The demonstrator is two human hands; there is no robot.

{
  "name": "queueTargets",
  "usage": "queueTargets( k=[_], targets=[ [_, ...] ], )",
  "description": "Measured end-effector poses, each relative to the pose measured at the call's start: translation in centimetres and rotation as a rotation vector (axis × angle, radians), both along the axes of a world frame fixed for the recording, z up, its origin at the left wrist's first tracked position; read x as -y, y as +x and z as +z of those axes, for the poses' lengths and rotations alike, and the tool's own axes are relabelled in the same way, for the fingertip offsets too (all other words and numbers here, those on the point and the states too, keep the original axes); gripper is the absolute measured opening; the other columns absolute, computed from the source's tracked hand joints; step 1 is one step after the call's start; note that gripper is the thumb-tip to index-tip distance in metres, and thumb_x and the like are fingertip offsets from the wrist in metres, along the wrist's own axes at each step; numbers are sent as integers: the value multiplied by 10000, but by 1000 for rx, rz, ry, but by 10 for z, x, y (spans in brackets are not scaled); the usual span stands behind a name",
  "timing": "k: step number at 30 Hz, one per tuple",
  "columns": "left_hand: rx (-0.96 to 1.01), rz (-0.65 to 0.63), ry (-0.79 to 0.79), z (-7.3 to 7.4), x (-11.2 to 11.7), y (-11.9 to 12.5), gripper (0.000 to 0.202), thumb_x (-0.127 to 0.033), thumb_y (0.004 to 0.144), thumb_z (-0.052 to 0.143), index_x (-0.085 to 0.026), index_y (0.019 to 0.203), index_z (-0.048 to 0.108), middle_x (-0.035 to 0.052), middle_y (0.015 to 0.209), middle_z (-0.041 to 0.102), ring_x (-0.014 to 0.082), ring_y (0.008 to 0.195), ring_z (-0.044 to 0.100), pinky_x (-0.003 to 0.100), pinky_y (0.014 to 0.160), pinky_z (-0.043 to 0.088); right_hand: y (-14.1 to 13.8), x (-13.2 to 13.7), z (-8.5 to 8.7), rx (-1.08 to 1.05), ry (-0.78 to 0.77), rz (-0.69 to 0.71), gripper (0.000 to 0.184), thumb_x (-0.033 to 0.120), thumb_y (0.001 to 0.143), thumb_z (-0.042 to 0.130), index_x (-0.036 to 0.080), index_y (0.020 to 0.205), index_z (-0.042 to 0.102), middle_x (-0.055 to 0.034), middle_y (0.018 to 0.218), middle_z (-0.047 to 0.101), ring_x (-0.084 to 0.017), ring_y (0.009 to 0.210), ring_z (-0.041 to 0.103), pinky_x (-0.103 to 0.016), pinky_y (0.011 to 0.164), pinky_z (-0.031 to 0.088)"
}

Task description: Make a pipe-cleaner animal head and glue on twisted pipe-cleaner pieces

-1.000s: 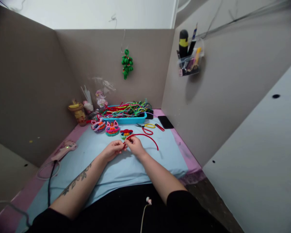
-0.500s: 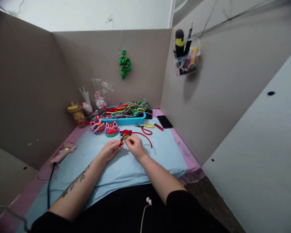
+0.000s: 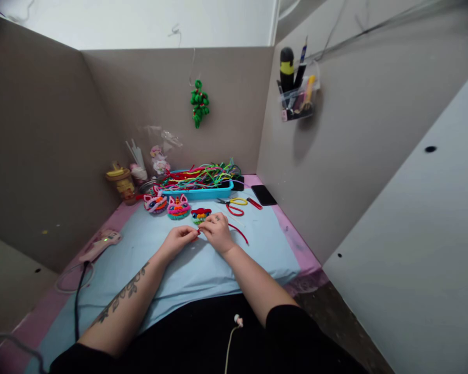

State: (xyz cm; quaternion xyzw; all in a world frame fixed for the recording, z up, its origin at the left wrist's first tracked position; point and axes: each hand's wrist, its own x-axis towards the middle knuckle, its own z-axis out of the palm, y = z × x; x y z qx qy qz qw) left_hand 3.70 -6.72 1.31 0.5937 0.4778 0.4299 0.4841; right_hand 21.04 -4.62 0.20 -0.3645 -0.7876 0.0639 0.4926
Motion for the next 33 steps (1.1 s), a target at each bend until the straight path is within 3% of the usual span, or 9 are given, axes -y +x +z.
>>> queueTargets(
  k=[9, 24, 33],
  targets=[
    [-5, -37, 59, 4, 4, 3, 274, -413, 696, 660, -140, 705, 654, 14, 601, 611, 121, 570, 513, 228, 586, 393, 0, -7, -3, -113, -164, 174, 101, 234, 804, 603, 224, 767, 696, -31, 746, 621, -179, 797, 522, -341, 789, 400],
    [-66, -127, 73, -3, 1, -5, 308, -422, 733, 619, -131, 634, 600, -5, 522, 534, 100, 508, 435, 219, 530, 326, -3, -8, -4, -84, -190, 237, 123, 206, 814, 564, 206, 725, 649, -31, 738, 584, -177, 792, 509, -335, 787, 399],
    [7, -51, 103, 1, 1, -2, 293, -426, 691, 667, -134, 711, 651, 10, 583, 578, 115, 556, 481, 226, 566, 368, -4, -4, 0, -119, -222, 244, 148, 232, 844, 487, 199, 716, 553, -29, 765, 534, -179, 835, 484, -322, 795, 390]
  ],
)
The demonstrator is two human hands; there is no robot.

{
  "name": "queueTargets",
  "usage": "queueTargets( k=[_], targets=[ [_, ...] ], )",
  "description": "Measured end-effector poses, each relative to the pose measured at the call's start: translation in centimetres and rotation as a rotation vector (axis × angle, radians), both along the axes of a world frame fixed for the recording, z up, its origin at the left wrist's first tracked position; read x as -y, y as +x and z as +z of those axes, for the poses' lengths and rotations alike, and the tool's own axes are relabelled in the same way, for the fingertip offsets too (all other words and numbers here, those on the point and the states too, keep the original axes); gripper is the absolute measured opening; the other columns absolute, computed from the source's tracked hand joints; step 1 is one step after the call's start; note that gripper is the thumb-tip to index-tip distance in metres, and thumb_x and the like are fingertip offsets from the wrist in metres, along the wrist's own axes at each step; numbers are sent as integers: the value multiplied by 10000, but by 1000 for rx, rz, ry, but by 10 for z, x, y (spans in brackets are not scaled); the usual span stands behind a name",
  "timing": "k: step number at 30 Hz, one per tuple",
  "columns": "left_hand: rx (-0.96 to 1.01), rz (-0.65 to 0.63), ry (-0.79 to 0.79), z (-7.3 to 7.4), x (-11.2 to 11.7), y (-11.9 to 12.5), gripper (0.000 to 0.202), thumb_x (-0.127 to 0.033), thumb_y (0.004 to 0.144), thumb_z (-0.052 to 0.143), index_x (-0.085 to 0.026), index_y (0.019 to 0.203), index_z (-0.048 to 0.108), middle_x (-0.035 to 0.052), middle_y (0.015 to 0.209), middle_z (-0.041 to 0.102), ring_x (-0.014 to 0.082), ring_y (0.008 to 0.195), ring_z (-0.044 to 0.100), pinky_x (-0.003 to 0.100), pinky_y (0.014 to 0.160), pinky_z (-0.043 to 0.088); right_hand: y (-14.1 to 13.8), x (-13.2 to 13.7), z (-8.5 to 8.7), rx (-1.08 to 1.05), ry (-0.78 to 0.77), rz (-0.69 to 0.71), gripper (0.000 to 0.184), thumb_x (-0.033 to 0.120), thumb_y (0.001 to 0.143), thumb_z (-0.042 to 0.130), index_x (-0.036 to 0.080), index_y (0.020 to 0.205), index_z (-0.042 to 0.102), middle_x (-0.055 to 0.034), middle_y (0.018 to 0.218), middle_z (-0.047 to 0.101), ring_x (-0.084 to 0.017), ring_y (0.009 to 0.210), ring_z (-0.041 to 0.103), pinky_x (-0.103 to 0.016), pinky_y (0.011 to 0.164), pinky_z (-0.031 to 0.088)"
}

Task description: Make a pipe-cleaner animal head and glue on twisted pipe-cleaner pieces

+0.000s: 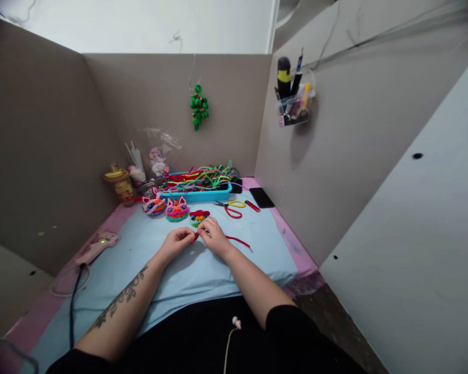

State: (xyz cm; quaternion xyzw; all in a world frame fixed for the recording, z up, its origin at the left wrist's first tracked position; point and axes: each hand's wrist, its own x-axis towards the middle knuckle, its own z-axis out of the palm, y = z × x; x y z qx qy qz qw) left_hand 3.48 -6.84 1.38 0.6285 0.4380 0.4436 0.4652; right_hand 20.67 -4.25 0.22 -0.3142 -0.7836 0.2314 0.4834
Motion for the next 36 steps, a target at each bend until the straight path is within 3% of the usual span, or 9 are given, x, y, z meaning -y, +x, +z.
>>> queueTargets(
  k=[5, 10, 13, 16, 20, 26, 36],
  targets=[
    [117, 92, -14, -2, -1, 4, 381, -489, 732, 600, -150, 895, 656, 34, 679, 607, 153, 644, 547, 247, 606, 426, -7, -1, 6, -258, -109, -22, 238, 368, 868, 467, 195, 723, 541, -61, 920, 533, -180, 931, 506, -329, 882, 389],
    [84, 80, 217, 3, 4, 16, 358, -402, 708, 659, -169, 979, 633, 92, 1050, 603, 212, 990, 535, 289, 861, 410, -35, 5, 9, -416, -328, 89, 323, 475, 835, 504, 179, 730, 583, -99, 1151, 513, -208, 1120, 476, -325, 930, 391],
    [109, 94, 263, 6, 7, 17, 329, -432, 733, 629, -165, 926, 613, 80, 982, 602, 208, 964, 535, 303, 900, 387, -47, 9, 12, -442, -379, 128, 324, 474, 829, 512, 179, 719, 589, -110, 1197, 498, -225, 1160, 459, -339, 922, 405],
    [154, 63, 170, 2, 5, 12, 319, -486, 765, 569, -169, 797, 563, 24, 738, 570, 158, 729, 536, 268, 723, 426, -45, 10, 18, -398, -333, 70, 273, 430, 831, 516, 185, 726, 575, -109, 1203, 479, -222, 1122, 482, -359, 932, 398],
    [186, 22, 15, -9, -2, 7, 333, -486, 798, 495, -179, 673, 460, -54, 520, 404, 73, 435, 332, 217, 465, 293, -32, 8, 22, -220, -121, -111, 146, 315, 823, 529, 193, 762, 582, -101, 1158, 468, -221, 1112, 455, -390, 982, 340],
    [51, 27, -18, -11, -8, 5, 226, -362, 763, 512, -156, 672, 518, -55, 497, 420, 72, 446, 319, 216, 471, 252, -21, 1, 17, -83, 35, -278, 99, 206, 817, 497, 190, 772, 584, -82, 1019, 479, -208, 1022, 454, -380, 934, 365],
    [-43, -14, 1, -9, -9, 0, 236, -360, 770, 510, -147, 678, 549, -17, 558, 521, 95, 507, 415, 223, 525, 322, -12, -2, 12, 118, 117, -299, 104, 172, 807, 509, 186, 765, 603, -82, 956, 495, -217, 972, 438, -372, 886, 361]
  ],
)
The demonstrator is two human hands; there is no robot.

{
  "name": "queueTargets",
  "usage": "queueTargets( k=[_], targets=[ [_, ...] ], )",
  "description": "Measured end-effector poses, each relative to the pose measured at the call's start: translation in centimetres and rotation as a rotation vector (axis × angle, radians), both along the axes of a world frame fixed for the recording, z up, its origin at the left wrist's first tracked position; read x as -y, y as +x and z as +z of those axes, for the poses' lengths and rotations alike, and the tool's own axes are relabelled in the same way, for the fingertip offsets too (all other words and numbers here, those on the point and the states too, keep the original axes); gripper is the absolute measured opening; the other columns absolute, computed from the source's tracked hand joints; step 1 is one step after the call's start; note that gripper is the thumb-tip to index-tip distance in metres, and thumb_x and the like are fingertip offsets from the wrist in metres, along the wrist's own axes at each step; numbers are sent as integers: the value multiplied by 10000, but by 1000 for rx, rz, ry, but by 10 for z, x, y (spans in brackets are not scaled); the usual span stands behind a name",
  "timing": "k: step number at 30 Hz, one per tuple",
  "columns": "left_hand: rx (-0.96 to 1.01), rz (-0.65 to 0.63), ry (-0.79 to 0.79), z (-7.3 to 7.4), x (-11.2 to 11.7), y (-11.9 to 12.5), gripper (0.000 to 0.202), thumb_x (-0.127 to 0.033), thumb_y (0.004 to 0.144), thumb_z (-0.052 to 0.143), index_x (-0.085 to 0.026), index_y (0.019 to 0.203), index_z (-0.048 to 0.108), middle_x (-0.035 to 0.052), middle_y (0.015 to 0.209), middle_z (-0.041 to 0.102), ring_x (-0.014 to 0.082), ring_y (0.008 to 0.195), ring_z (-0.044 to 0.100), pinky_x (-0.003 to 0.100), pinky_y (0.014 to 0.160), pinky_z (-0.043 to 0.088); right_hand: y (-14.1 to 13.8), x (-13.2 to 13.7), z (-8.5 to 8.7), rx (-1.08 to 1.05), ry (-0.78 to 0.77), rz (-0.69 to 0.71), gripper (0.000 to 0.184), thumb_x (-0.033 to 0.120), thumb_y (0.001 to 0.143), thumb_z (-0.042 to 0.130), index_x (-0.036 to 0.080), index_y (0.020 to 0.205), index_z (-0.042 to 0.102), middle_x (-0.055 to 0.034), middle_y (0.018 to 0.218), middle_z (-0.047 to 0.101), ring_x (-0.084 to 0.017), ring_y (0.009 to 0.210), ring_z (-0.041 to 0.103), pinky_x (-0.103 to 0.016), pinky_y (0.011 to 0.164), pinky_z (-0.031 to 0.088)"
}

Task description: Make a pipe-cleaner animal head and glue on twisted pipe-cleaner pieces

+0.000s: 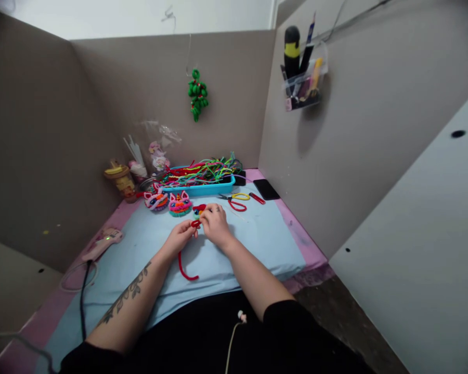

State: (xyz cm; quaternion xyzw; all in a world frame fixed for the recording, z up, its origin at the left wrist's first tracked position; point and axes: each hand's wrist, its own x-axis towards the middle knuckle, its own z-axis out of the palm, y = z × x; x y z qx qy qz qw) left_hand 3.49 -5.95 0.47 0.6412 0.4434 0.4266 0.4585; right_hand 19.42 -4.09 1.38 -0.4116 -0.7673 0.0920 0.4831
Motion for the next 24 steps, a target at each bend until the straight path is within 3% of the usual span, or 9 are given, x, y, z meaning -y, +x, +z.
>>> queueTargets(
  k=[6, 10, 17, 24],
  targets=[
    [-212, 87, 148, 1, 4, -4, 157, -267, 806, 464, -158, 778, 575, 4, 685, 602, 115, 582, 479, 234, 589, 373, 0, -1, -7, 47, -15, -13, 127, 175, 825, 487, 185, 787, 607, -85, 950, 505, -221, 963, 432, -375, 875, 357],
    [-230, 113, 148, 3, 5, -3, 107, -232, 777, 484, -165, 752, 564, 5, 687, 612, 128, 621, 517, 238, 617, 390, -1, -3, -10, 28, 1, -30, 122, 179, 831, 481, 183, 807, 600, -87, 942, 498, -220, 975, 437, -374, 881, 363],
    [-237, 246, 142, 1, 2, -4, 222, -362, 773, 538, -151, 738, 599, -7, 626, 570, 118, 574, 484, 230, 571, 369, -1, -3, -10, 77, 13, -57, 121, 175, 833, 483, 180, 805, 601, -89, 948, 511, -222, 968, 435, -373, 877, 367],
    [-337, 291, 202, -3, 2, -5, 263, -401, 754, 572, -149, 713, 638, 10, 631, 590, 125, 589, 488, 233, 578, 374, -1, 1, -6, 95, -25, -97, 129, 152, 825, 475, 182, 790, 596, -91, 938, 512, -222, 941, 444, -371, 856, 378]
  ],
)
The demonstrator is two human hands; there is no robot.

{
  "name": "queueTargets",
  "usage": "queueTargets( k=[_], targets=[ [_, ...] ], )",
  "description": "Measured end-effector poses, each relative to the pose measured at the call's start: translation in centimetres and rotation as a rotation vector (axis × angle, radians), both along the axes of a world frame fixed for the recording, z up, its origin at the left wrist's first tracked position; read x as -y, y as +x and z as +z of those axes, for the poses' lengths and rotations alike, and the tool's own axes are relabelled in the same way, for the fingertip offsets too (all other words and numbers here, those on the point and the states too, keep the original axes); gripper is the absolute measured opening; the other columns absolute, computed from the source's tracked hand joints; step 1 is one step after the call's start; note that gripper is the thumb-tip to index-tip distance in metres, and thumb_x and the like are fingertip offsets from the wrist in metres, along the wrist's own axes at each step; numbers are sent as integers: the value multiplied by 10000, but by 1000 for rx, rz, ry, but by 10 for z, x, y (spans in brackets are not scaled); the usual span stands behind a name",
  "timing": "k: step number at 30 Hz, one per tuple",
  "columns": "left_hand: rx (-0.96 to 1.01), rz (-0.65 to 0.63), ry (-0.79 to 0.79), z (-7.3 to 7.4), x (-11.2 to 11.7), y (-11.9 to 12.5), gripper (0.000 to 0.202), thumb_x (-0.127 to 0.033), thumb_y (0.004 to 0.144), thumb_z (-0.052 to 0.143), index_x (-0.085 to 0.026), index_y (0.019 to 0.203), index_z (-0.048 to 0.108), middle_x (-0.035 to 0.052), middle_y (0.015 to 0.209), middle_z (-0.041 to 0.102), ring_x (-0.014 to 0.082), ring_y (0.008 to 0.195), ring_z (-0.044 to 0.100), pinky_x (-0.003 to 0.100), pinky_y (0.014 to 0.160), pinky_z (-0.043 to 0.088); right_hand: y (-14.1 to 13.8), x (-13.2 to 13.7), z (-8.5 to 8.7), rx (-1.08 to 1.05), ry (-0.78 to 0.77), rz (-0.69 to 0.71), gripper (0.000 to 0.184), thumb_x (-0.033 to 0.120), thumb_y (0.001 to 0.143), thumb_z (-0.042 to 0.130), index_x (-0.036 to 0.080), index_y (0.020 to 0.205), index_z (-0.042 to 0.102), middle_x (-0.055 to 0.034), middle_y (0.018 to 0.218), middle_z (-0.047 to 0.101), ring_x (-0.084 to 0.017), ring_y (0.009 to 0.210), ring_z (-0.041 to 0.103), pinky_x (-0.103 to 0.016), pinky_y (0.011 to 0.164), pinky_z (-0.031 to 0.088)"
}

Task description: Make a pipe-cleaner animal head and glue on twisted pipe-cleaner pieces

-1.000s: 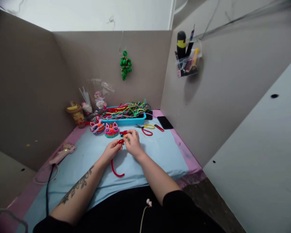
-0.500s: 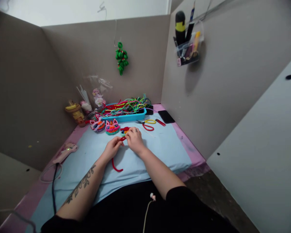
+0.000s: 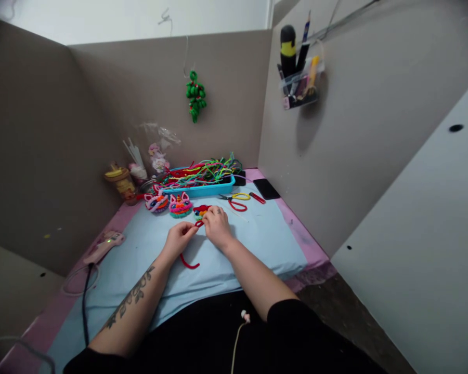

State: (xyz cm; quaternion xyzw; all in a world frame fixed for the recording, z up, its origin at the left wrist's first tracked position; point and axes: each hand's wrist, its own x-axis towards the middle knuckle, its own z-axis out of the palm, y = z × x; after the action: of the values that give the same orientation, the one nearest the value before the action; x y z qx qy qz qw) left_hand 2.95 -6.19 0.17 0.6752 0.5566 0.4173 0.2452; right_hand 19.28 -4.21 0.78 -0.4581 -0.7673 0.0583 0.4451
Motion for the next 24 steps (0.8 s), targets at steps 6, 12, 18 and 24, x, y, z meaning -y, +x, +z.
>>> queueTargets(
  k=[6, 12, 18, 24],
  targets=[
    [51, -35, -45, 1, -1, -2, 307, -437, 767, 545, -147, 715, 634, -6, 586, 559, 119, 559, 462, 226, 541, 358, 1, -3, -1, -5, -16, 49, 134, 146, 823, 467, 178, 789, 593, -85, 923, 497, -212, 925, 446, -355, 847, 387],
    [76, -64, -63, 2, -1, -3, 289, -420, 761, 551, -145, 703, 618, -8, 588, 546, 115, 558, 451, 227, 537, 348, 3, -8, -8, -34, -43, 144, 142, 143, 824, 463, 174, 786, 597, -76, 902, 491, -201, 923, 456, -344, 847, 402],
    [136, -68, -52, 5, -1, -3, 280, -412, 763, 548, -147, 685, 592, -28, 554, 492, 103, 536, 416, 221, 518, 327, 2, -13, -14, -342, -171, 224, 119, 234, 810, 520, 184, 794, 627, -52, 888, 540, -175, 886, 525, -325, 825, 430],
    [232, -29, -80, 13, 2, -2, 279, -412, 757, 557, -139, 702, 580, -37, 549, 470, 92, 522, 397, 216, 507, 299, -6, -12, -18, -647, -446, 280, 212, 328, 728, 603, 159, 850, 640, -45, 844, 624, -165, 791, 573, -302, 752, 448]
  ],
)
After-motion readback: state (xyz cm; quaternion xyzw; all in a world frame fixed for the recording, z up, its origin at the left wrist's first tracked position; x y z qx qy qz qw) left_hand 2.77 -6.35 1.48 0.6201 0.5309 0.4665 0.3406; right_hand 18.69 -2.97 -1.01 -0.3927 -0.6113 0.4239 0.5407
